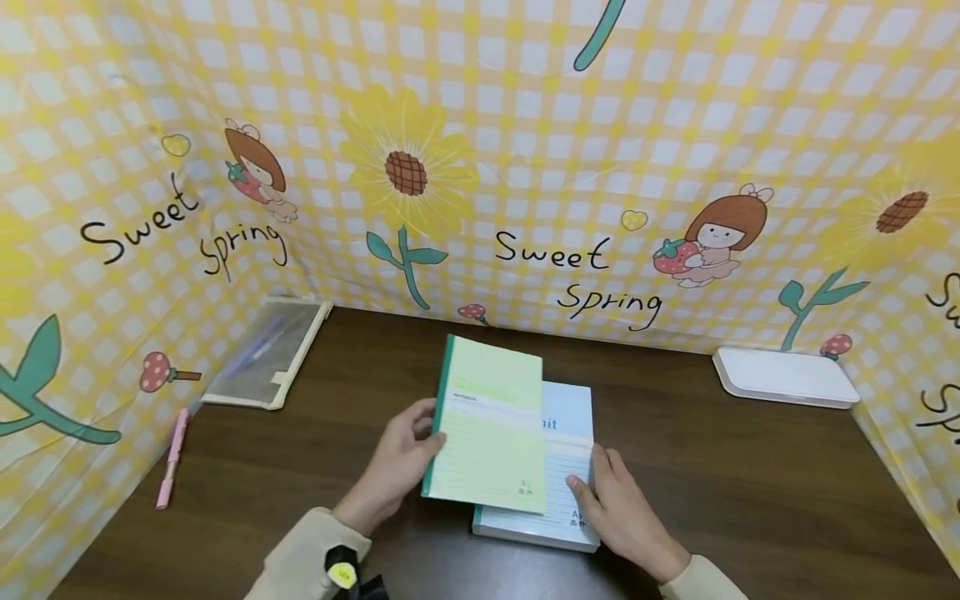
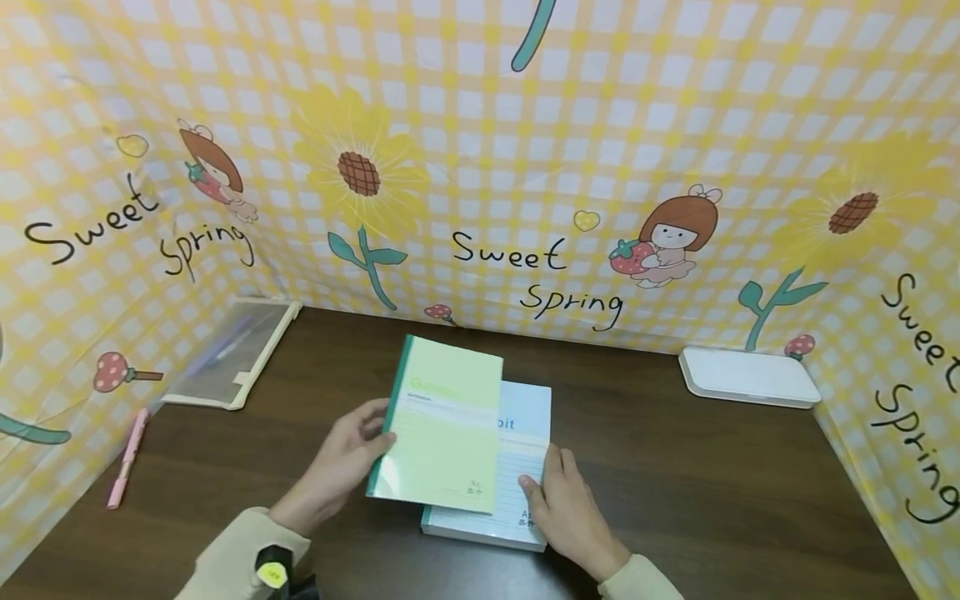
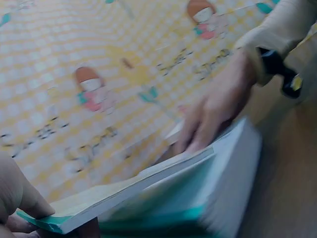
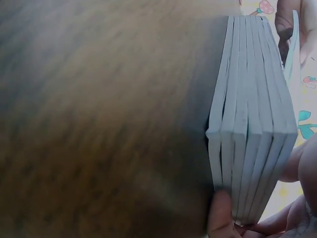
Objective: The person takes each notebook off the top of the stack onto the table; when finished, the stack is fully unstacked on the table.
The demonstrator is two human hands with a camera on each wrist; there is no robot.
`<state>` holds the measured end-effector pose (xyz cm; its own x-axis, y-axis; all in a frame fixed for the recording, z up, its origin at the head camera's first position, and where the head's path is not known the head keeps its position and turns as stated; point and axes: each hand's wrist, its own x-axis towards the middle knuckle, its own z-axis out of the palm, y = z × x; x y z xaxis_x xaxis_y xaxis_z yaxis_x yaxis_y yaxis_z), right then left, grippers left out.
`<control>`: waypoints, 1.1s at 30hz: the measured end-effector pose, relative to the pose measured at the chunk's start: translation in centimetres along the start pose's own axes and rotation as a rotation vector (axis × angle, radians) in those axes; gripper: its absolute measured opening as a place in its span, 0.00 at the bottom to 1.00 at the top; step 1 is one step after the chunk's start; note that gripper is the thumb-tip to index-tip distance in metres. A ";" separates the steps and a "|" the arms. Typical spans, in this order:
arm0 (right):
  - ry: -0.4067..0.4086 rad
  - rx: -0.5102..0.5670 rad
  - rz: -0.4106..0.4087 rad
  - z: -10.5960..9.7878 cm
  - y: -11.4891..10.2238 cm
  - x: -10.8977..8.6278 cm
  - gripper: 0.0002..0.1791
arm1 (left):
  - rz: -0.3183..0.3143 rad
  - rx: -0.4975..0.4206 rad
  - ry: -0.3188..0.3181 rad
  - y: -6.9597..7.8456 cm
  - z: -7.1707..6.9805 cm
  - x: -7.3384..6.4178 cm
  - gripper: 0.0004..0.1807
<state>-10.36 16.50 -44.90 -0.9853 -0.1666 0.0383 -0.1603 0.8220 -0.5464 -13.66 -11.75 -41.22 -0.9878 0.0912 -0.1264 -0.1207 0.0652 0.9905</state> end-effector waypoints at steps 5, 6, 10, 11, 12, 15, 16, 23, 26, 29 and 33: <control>0.014 -0.008 -0.002 0.0 0.1 0.1 0.34 | -0.019 0.054 0.073 0.8 -5.6 0.6 0.26; 0.017 -0.011 -0.001 0.0 0.1 0.1 0.34 | -0.026 0.074 0.080 1.0 -6.8 0.8 0.27; 0.021 -0.009 0.004 -0.1 0.1 0.1 0.34 | -0.060 0.173 0.088 1.0 -11.1 1.9 0.29; 0.019 -0.008 0.009 -0.1 0.1 0.1 0.34 | -0.069 0.200 0.085 0.8 -11.9 2.2 0.30; 0.015 -0.006 0.014 0.0 0.1 0.1 0.34 | -0.084 0.230 0.077 0.5 -12.6 2.5 0.30; 0.007 0.002 0.019 0.1 0.2 0.0 0.34 | -0.124 0.297 0.053 -0.3 -14.3 3.2 0.33; 0.004 0.005 0.022 0.1 0.2 0.0 0.34 | -0.137 0.312 0.044 -0.6 -14.7 3.4 0.34; -0.008 -0.006 0.019 0.2 0.1 0.1 0.35 | -0.146 0.394 0.039 -2.1 -15.5 4.1 0.33; -0.008 -0.004 0.026 0.1 0.1 0.1 0.35 | -0.113 0.474 0.045 -2.6 -15.5 4.4 0.32; -0.008 0.000 0.030 0.1 0.1 0.1 0.35 | -0.065 0.612 0.084 -3.1 -15.4 4.4 0.27; -0.008 -0.007 0.023 0.1 0.2 0.2 0.35 | 0.013 0.824 0.178 -3.4 -14.8 4.4 0.21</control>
<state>-10.54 16.58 -45.07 -0.9882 -0.1521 0.0187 -0.1379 0.8296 -0.5411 -19.05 -26.31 -44.33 -0.9977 -0.0569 -0.0368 -0.0674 0.7761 0.6270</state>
